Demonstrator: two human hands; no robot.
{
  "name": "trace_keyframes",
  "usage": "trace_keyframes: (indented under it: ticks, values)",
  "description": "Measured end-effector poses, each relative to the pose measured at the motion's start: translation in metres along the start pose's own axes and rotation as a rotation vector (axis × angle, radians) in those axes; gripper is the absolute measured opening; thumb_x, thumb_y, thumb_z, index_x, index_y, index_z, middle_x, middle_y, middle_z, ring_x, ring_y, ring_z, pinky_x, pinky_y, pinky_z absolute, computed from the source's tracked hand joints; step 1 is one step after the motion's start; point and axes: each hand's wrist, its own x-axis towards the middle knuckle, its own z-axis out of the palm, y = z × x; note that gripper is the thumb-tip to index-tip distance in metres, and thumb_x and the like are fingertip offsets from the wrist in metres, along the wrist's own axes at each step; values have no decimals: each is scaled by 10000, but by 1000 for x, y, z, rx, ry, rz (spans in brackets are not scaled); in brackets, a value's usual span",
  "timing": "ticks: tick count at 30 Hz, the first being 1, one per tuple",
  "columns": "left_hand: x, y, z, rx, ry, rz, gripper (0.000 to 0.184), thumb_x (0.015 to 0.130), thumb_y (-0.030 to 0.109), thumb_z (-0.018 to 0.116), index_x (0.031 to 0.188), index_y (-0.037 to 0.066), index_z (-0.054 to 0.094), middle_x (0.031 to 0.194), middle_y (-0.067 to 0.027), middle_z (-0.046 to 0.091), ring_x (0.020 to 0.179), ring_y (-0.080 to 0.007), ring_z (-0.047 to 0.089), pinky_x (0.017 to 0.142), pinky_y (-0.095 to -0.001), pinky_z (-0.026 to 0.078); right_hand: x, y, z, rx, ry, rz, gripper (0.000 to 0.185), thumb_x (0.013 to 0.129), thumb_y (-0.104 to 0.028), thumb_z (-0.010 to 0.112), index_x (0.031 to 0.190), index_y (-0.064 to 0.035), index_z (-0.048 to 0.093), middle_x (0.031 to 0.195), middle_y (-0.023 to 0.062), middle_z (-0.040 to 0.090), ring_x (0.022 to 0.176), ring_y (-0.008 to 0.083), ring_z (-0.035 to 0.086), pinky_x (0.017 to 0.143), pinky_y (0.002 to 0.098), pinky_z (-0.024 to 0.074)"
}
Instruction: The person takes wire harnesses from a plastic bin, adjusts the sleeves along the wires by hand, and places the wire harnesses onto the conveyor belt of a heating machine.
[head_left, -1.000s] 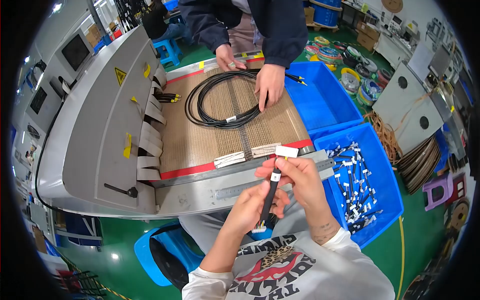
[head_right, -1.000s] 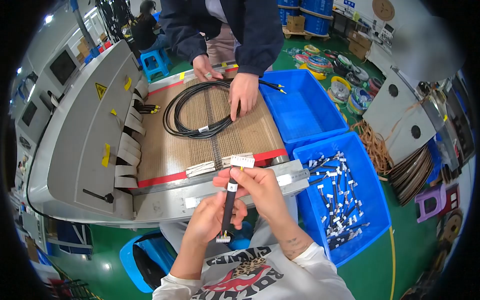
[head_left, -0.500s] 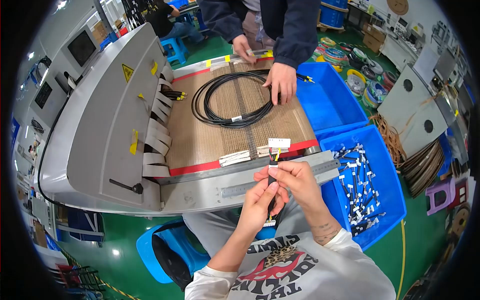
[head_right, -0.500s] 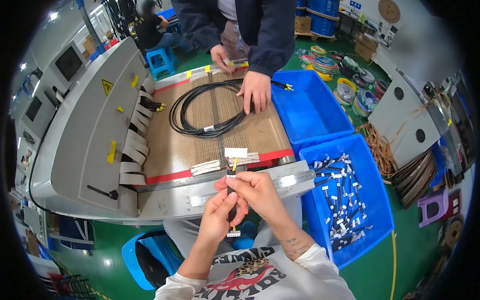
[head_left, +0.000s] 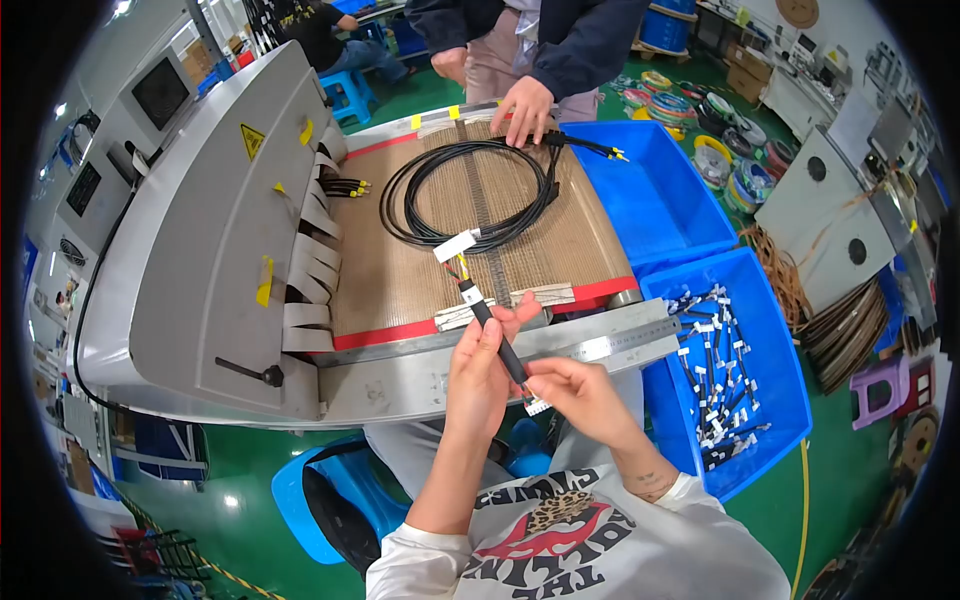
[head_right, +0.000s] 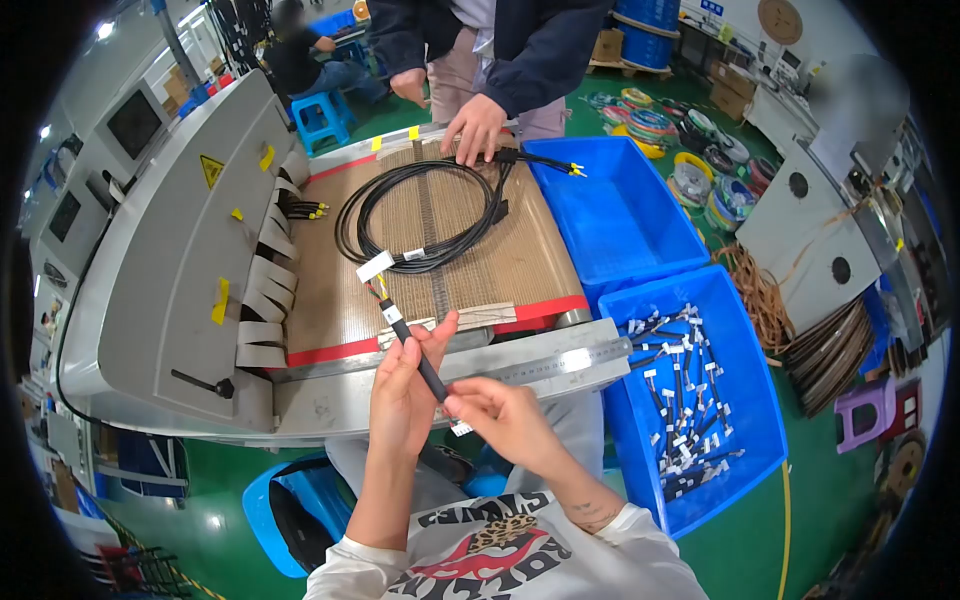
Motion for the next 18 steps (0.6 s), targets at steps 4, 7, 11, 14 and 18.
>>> trace_keyframes:
  ticks: [4,7,11,14,18]
  values:
    - [0,2,8,56,-6,-41,240,885,181,423,1046,12,478,1125,-212,505,1196,-283,352,1014,-377,221,2,2,2,31,21,5,153,829,-56,521,886,62,599,761,97,634,708,127,601,662,231,474]
    - [2,8,7,129,-9,-57,311,884,189,426,1113,-19,458,1107,-209,518,1122,-252,437,970,-357,297,0,2,3,121,25,-12,162,824,-77,537,905,49,600,763,79,638,717,100,596,658,218,471]
    - [-4,8,2,235,32,-194,323,877,186,443,1090,-52,485,997,-191,578,930,-212,554,822,-316,424,0,-1,4,94,59,-31,156,825,-67,534,904,51,599,766,80,637,715,95,591,648,208,469]
    - [-7,6,-3,323,74,-200,293,864,182,470,1021,-57,534,895,-175,613,796,-196,599,677,-271,480,2,-2,3,60,64,-42,161,828,-67,529,905,56,598,775,83,637,722,94,588,650,207,468]
    - [-6,10,1,402,71,-149,276,861,180,472,966,-56,569,901,-167,615,795,-172,597,674,-263,480,-2,-8,4,9,67,-57,184,846,-81,502,911,63,595,801,89,636,739,99,586,670,219,468]
